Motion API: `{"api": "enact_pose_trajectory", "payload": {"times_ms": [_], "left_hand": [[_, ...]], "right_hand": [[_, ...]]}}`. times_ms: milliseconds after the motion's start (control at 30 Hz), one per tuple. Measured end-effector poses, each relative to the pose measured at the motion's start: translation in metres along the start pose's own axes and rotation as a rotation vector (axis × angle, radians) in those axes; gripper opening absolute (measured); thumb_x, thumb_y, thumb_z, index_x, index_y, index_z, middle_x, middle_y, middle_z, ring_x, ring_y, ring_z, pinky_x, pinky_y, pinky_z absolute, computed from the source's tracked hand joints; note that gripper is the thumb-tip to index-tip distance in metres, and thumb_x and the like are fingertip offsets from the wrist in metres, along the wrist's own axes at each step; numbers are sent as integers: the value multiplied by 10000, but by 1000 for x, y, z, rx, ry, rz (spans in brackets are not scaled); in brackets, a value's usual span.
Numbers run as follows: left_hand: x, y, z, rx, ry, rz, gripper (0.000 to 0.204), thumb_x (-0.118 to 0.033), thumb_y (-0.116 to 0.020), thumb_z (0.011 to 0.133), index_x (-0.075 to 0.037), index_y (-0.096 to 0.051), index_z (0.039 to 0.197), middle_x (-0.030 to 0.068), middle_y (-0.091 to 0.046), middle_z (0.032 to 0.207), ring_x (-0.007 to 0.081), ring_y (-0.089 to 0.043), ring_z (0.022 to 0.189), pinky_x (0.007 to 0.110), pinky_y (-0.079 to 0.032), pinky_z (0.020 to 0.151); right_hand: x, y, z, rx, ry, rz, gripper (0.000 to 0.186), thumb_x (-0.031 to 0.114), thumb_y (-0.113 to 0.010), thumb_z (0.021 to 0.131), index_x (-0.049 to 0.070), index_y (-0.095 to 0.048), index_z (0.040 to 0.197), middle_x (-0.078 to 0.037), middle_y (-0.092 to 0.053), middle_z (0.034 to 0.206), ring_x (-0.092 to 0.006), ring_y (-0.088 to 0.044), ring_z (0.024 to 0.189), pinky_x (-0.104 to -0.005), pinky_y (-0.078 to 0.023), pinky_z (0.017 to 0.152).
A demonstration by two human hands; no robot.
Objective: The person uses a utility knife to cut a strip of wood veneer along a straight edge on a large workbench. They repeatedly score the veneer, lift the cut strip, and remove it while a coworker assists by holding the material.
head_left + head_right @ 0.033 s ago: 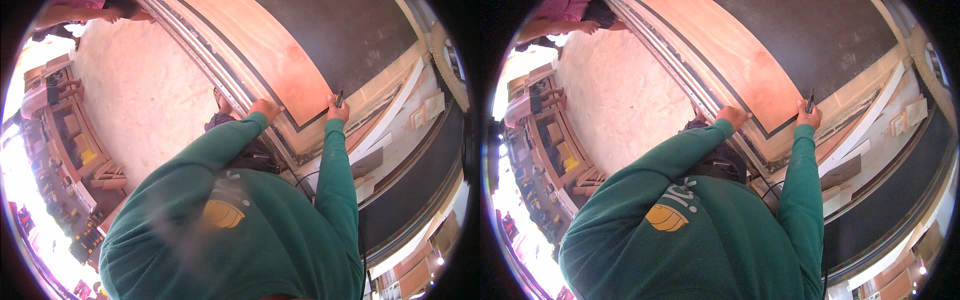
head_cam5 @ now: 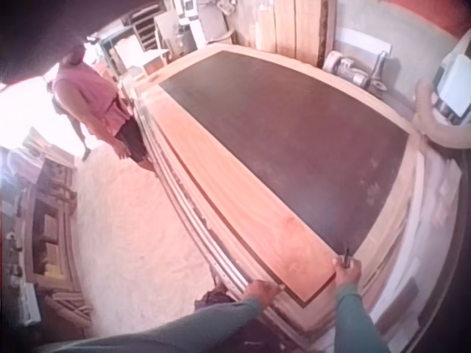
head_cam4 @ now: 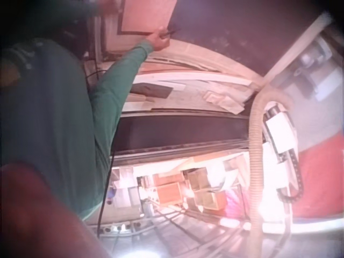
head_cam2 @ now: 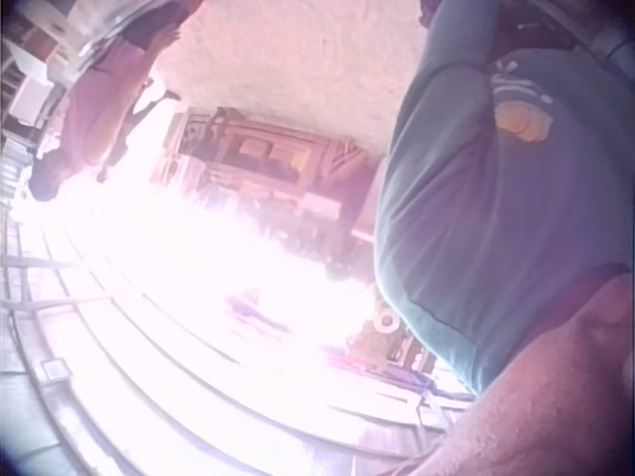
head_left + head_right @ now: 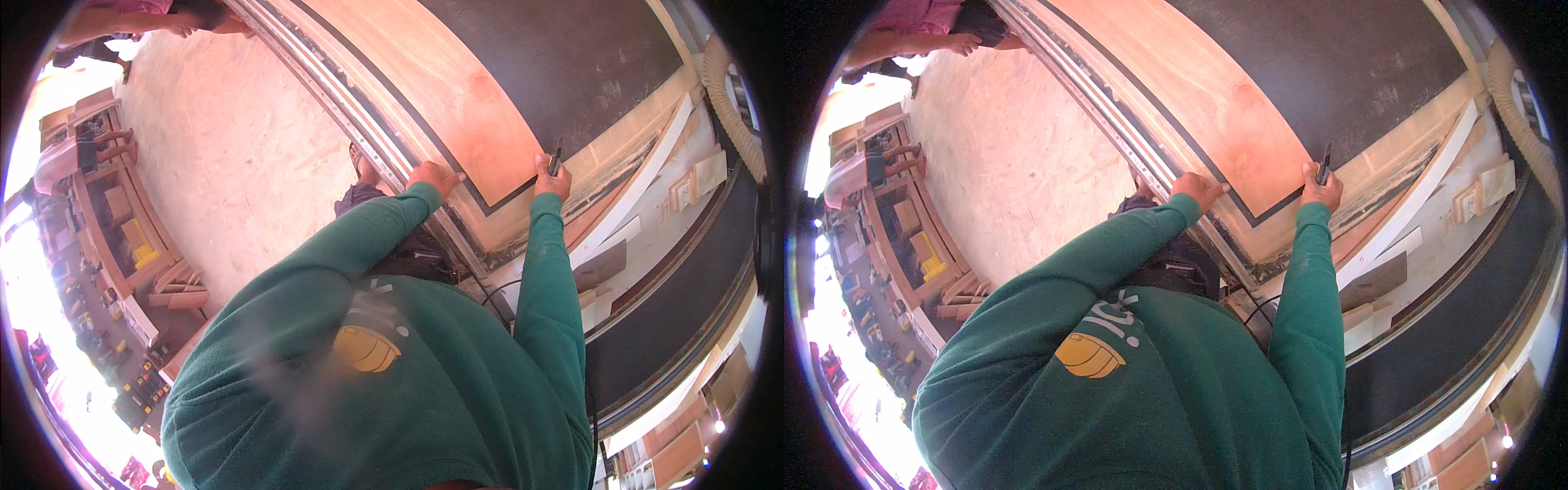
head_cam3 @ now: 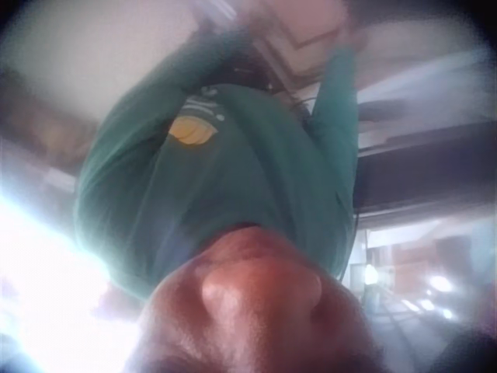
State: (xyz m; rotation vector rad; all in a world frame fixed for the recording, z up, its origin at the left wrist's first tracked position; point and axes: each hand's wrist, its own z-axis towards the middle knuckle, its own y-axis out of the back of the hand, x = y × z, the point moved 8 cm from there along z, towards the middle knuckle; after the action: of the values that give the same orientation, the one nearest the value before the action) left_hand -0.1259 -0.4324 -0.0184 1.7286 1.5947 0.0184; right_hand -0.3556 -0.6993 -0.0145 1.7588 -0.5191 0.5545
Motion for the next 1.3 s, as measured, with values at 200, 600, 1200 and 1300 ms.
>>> {"api": "enact_pose_trajectory", "payload": {"times_ms": [200,600,1200,1300], "left_hand": [[8,1,20,2,150,-23,632,-626,-766,864,3,-796,812,168,-745,721,323,-761,752,467,-606,767],[6,5,17,1,192,87,780,-677,-729,856,85,-760,1020,248,-778,994,406,-772,972,478,-624,864],[26,4,32,192,-249,-120,359,-471,-807,833,-113,-817,849,127,-777,838,317,-767,864,451,-608,815],[109,86,25,-238,-381,199,211,-316,-773,816,-133,-794,918,152,-757,902,335,-744,905,485,-588,827]], "right_hand": [[10,-6,-1,-43,-9,21,502,508,-855,838,117,-785,1145,-108,-670,1171,-324,-693,1073,-468,-572,932],[-14,-19,13,52,89,13,685,556,-831,833,20,-712,1243,-201,-665,1273,-382,-640,1207,-497,-509,1037],[-35,-19,37,129,89,127,626,572,-763,920,15,-727,1203,-197,-690,1125,-349,-696,886,-460,-575,785],[-75,14,79,72,-174,258,743,646,-736,908,-30,-712,1215,-222,-721,1073,-332,-704,782,-427,-578,690]]}}
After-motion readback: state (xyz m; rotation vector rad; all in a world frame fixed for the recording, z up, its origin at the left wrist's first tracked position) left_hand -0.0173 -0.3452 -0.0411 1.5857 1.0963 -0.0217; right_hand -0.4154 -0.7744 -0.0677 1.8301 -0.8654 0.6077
